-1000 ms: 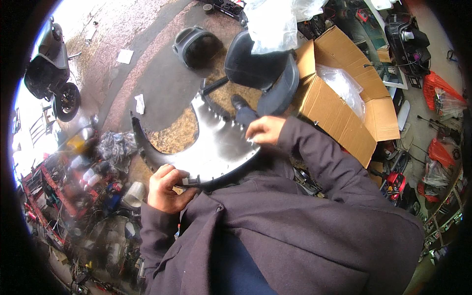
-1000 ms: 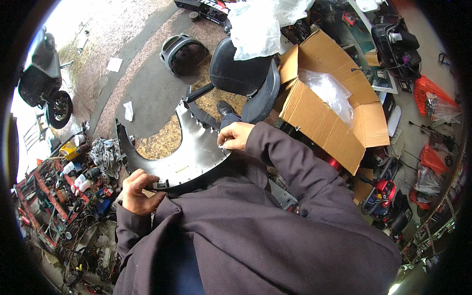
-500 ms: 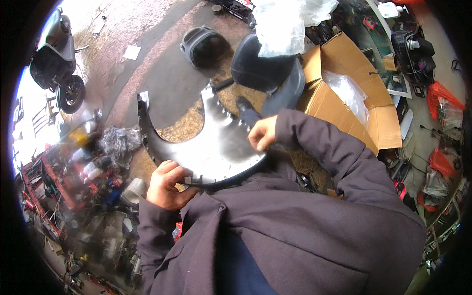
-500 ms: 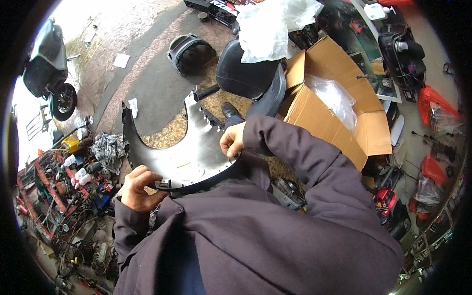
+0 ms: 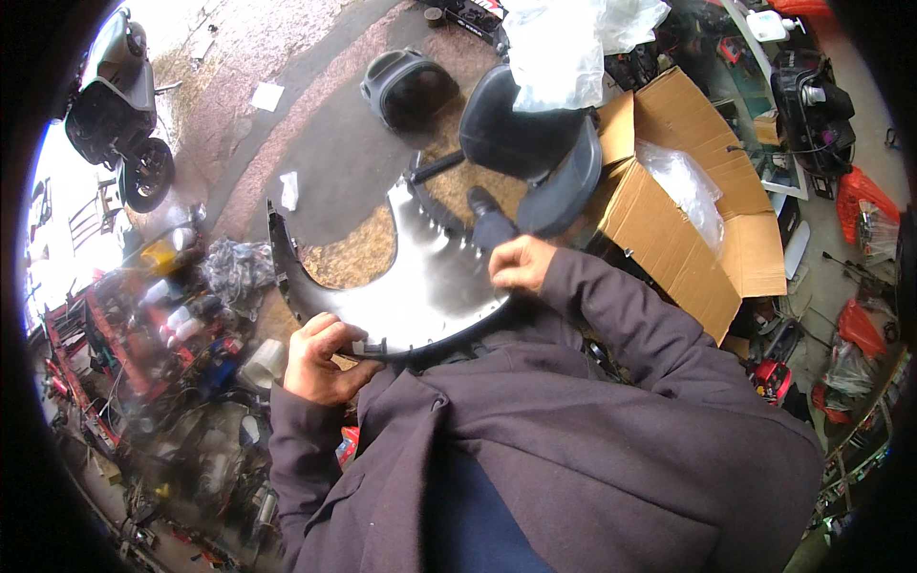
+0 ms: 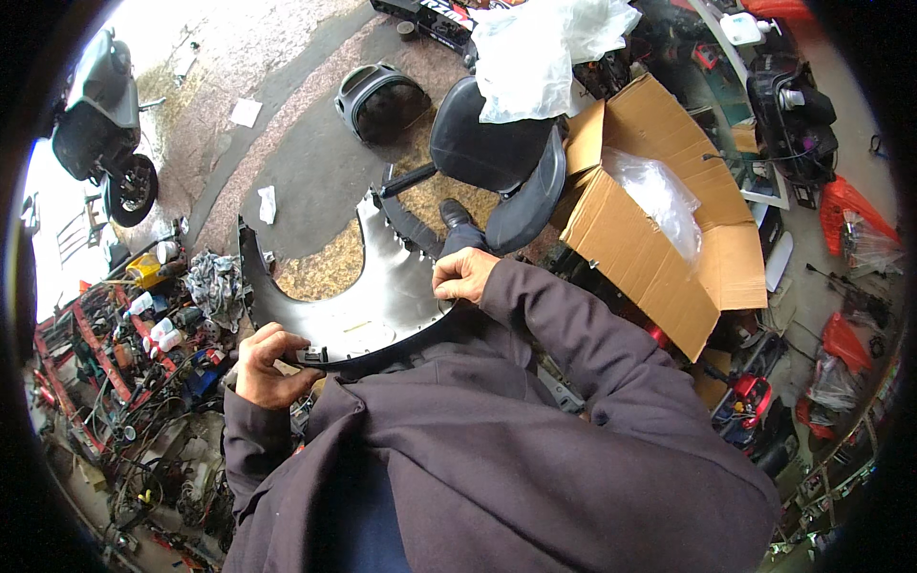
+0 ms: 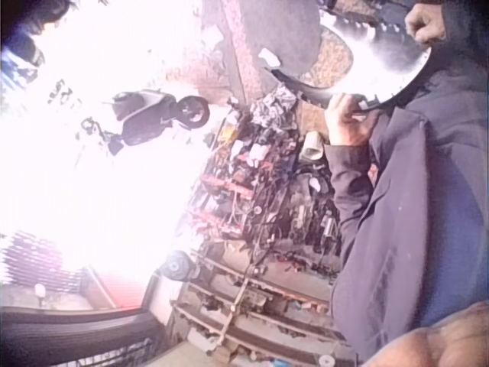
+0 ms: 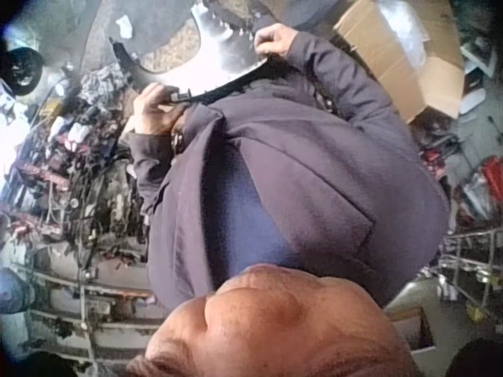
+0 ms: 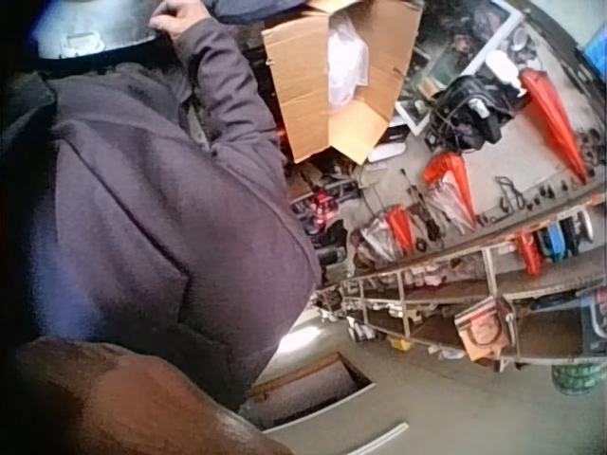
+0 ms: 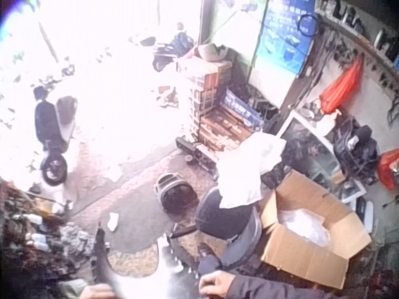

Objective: The person unpacks a scooter body panel from a box, removes plastic wrapping, and attaches several small clips to the panel. The person then places the panel onto the scooter frame and continues to attach additional clips.

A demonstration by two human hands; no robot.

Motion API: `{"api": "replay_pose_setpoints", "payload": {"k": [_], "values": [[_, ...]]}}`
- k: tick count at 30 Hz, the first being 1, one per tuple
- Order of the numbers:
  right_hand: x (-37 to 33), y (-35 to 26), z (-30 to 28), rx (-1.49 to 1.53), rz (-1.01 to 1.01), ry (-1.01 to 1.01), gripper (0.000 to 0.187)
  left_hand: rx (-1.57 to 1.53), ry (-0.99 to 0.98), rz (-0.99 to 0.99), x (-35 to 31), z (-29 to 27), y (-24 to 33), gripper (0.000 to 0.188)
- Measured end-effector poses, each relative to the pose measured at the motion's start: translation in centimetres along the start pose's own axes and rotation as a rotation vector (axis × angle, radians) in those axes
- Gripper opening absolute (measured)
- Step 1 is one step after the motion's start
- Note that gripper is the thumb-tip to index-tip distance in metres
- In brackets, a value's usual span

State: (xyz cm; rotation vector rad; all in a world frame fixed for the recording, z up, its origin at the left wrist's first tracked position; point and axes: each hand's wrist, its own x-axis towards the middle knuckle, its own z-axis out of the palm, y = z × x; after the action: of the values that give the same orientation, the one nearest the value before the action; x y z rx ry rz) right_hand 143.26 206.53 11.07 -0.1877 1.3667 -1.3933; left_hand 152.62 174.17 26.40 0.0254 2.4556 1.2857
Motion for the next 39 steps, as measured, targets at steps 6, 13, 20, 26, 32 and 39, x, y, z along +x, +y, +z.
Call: {"api": "replay_pose_setpoints", "payload": {"k": [6,13,20,26,32,39], "values": [[-0.5,-0.3,0.1,-0.019,-0.139,0.045,0.006,-0.005,0.011,-0.071,-0.3,-0.1,-0.1,0.03],[-1.7,-0.1,-1.3,0.247,-0.043,0.063,0.009,-0.01,0.059,-0.094,-0.3,-0.2,-0.6,0.028],[-1.3,0.0,-3.2,0.295,-0.134,0.405,0.015,-0.006,0.132,-0.104,-0.3,-0.8,-1.0,0.028],[-1.6,1.4,-7.0,0.29,-0.139,0.574,0.014,0.006,0.126,-0.115,-0.1,-1.0,-0.9,0.028],[-0.8,0.3,-8.5,0.299,-0.123,0.586,0.011,0.036,0.148,-0.11,0.1,-1.0,-0.1,0.029],[1.5,-5.9,-6.4,-0.014,-0.116,0.182,0.021,0.093,0.215,-0.144,0.4,-0.2,0.9,0.03]]}}
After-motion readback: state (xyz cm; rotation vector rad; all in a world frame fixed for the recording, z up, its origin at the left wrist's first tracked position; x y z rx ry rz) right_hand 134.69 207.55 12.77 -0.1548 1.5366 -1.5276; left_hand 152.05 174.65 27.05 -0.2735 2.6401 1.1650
